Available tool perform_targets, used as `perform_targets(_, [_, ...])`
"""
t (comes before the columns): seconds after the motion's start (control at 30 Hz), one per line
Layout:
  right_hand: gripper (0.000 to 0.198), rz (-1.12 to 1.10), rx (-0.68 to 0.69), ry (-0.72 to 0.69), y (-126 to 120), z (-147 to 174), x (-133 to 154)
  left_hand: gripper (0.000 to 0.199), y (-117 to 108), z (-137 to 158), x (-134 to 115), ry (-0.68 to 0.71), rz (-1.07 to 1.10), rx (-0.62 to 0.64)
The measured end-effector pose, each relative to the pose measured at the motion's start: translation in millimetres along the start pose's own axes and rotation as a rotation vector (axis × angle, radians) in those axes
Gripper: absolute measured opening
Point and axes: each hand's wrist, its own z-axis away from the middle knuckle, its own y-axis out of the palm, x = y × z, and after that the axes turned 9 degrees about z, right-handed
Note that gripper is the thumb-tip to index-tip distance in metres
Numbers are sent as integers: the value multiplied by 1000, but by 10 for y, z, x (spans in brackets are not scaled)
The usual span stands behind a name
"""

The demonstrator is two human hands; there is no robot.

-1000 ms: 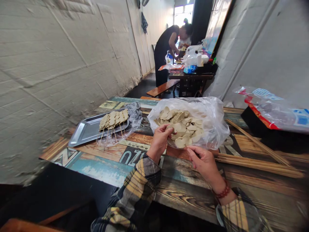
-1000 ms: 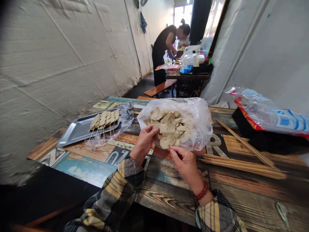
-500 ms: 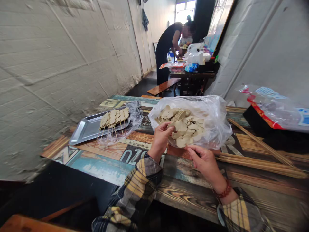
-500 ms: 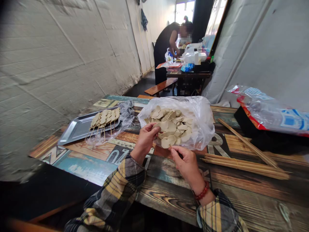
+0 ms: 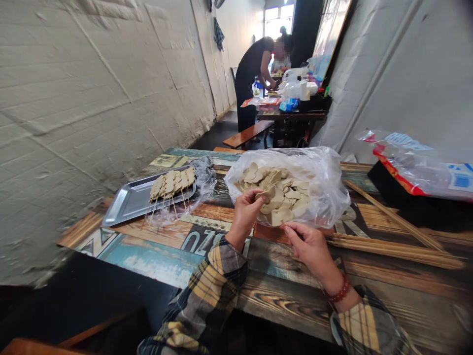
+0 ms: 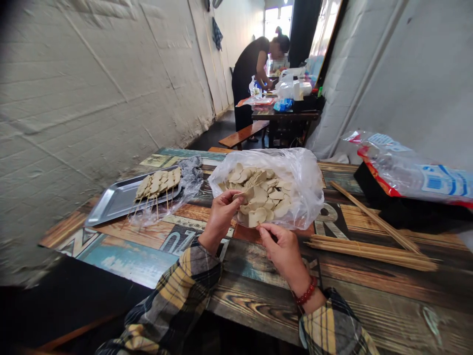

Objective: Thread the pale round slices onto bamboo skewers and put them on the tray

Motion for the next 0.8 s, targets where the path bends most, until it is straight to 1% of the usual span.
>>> perform_targets(0.37, [33,43,18,-53,1,-27,-34,16,-13,-10,22,22,-66,3])
perform_targets(0.53, [33,65,11,-52,-7,-46,-44,15,12,10,14,49,-99,36])
perform_targets(0.63, [32,47,6,-62,-11,-50,-28,16,15,19,26,15,-80,49])
perform_targets(0.8, [31,40,-27,-81,-10,-33,12,21,-8,9,57,-90,78,49])
